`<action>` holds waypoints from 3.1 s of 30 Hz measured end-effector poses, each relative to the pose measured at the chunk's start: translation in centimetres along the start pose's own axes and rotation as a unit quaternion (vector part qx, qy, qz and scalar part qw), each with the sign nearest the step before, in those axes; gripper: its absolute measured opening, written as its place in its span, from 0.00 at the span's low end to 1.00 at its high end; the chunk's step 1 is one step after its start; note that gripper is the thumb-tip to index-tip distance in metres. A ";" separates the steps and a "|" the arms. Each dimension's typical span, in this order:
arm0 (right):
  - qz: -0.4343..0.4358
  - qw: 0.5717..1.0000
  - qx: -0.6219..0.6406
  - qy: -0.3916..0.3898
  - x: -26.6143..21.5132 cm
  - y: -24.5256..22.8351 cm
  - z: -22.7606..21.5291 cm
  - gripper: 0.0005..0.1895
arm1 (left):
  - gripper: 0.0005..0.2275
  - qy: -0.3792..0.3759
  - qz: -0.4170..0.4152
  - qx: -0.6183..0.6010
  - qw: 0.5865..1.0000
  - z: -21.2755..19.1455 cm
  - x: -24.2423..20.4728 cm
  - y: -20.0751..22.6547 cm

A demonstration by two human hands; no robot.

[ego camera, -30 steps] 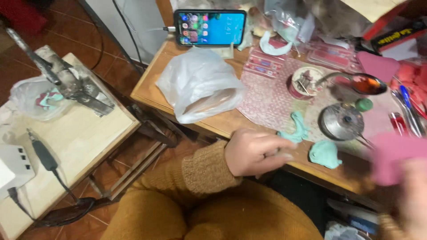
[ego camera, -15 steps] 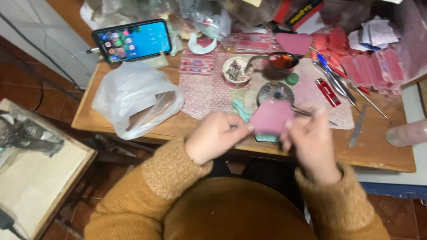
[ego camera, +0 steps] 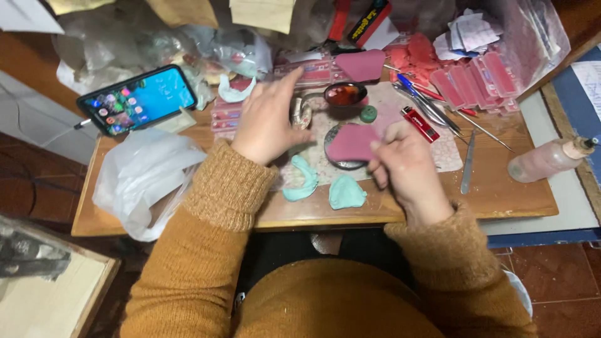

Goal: The person shapes a light blue putty-like material and then works with a pink sheet of material, folding and pressing it. They use a spray bottle to apply liquid to the pink material and a metal tool to refine its shape.

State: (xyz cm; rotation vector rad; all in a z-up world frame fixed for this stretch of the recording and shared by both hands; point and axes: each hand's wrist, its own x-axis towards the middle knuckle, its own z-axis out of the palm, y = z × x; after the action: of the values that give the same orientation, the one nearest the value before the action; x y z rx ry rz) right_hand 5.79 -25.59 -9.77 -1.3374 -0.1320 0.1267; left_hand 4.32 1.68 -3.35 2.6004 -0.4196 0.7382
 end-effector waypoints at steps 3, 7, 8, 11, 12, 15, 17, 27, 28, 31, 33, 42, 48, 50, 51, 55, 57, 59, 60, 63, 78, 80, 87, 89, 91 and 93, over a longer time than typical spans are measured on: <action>0.032 0.998 0.021 -0.054 0.0 0.0 -0.2 0.10 | 0.50 -0.062 -0.045 -0.005 0.997 0.4 -0.1 -0.5; 0.016 0.999 0.033 -0.017 -0.1 -0.3 -0.2 0.09 | 0.49 -0.081 -0.062 -0.026 0.994 0.9 -0.2 -1.0; 0.019 0.999 0.029 -0.020 -0.2 -0.2 -0.2 0.09 | 0.49 -0.076 -0.058 -0.023 0.995 1.0 -0.2 -1.0; 0.055 0.993 0.021 -0.107 -0.8 0.0 -0.4 0.09 | 0.47 -0.086 -0.078 -0.024 0.993 0.3 0.2 -0.5; 0.056 0.992 0.021 -0.108 -0.6 0.0 -0.5 0.09 | 0.47 -0.086 -0.080 -0.024 0.993 0.4 0.4 -0.5; 0.019 0.997 0.032 -0.074 -0.1 -0.2 -0.7 0.09 | 0.47 -0.070 -0.079 -0.020 0.994 0.6 0.7 -0.6; -0.032 0.998 0.045 -0.003 0.0 -0.4 -0.5 0.09 | 0.46 -0.071 -0.079 -0.019 0.994 0.9 0.8 -0.8; -0.018 0.999 0.023 -0.018 -0.3 -0.4 -0.1 0.08 | 0.46 -0.088 -0.066 -0.011 0.994 1.2 1.0 -1.0; -0.016 1.000 0.019 -0.014 -0.2 -0.3 0.0 0.08 | 0.45 -0.083 -0.061 -0.010 0.995 1.1 0.9 -1.1; 0.005 0.999 0.021 -0.032 -0.2 0.2 0.0 0.08 | 0.43 -0.051 -0.036 -0.023 0.998 0.7 0.3 -0.8; 0.025 0.998 0.027 -0.056 -0.3 0.3 -0.2 0.08 | 0.42 -0.026 -0.017 -0.036 0.999 0.1 0.0 -0.4; 0.021 0.997 0.025 -0.072 -0.3 0.3 0.1 0.08 | 0.10 -0.047 -0.180 -0.296 0.937 0.9 -1.4 0.5; 0.021 1.000 -0.008 -0.018 -0.4 0.9 -0.1 0.09 | 0.16 -0.259 -0.218 -0.324 0.883 1.4 -1.1 0.8; 0.058 0.986 0.031 -0.152 -0.6 1.4 0.5 0.10 | 0.17 -0.328 -0.278 -0.356 0.830 1.5 -1.2 0.8; 0.054 0.988 0.030 -0.142 -0.7 1.6 0.6 0.10 | 0.17 -0.335 -0.269 -0.357 0.830 1.7 -1.3 0.7; -0.060 0.991 -0.092 -0.076 -1.9 1.4 0.1 0.10 | 0.10 -0.310 -0.293 -0.442 0.789 1.6 -1.7 -0.7; -0.132 0.971 -0.197 -0.024 -2.8 0.2 -1.3 0.09 | 0.09 -0.295 -0.295 -0.438 0.796 1.1 -1.5 -1.1; -0.284 0.838 -0.439 0.153 -3.8 -1.2 -3.4 0.03 | 0.10 -0.257 -0.336 -0.436 0.795 0.5 -1.4 -1.2; -0.284 0.837 -0.441 0.155 -3.7 -1.8 -4.8 0.03 | 0.10 -0.258 -0.335 -0.437 0.794 0.5 -1.2 -1.1; -0.301 0.724 -0.567 0.253 -3.5 -3.1 -8.2 0.05 | 0.09 -0.246 -0.358 -0.459 0.775 0.5 -1.3 -0.8; -0.099 0.607 -0.788 0.031 -2.0 -3.4 -12.9 0.06 | 0.10 -0.235 -0.274 -0.418 0.833 0.1 -1.3 -0.1; -0.098 0.577 -0.810 0.017 -1.8 -3.3 -13.0 0.04 | 0.10 -0.241 -0.277 -0.426 0.827 -0.1 -1.2 0.0; -0.091 0.602 -0.793 0.034 -1.6 -5.4 -9.8 0.06 | 0.11 -0.247 -0.257 -0.408 0.840 0.0 -1.2 0.1; -0.231 0.632 -0.739 -0.036 -1.0 -6.5 -6.8 0.11 | 0.11 -0.249 -0.245 -0.428 0.834 0.1 -1.2 0.1; -0.229 0.640 -0.730 -0.075 0.4 -6.1 -5.7 0.10 | 0.10 -0.246 -0.246 -0.440 0.828 0.2 -1.2 0.1; -0.227 0.645 -0.720 -0.114 1.8 -5.6 -5.1 0.09 | 0.09 -0.241 -0.247 -0.453 0.822 0.2 -1.1 0.1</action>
State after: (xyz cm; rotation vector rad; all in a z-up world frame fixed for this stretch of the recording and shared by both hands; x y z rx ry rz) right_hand 8.52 -31.47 -5.45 -2.8425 -0.9393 -0.3422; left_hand 3.43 1.74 -4.10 1.7841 -0.1431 -0.2887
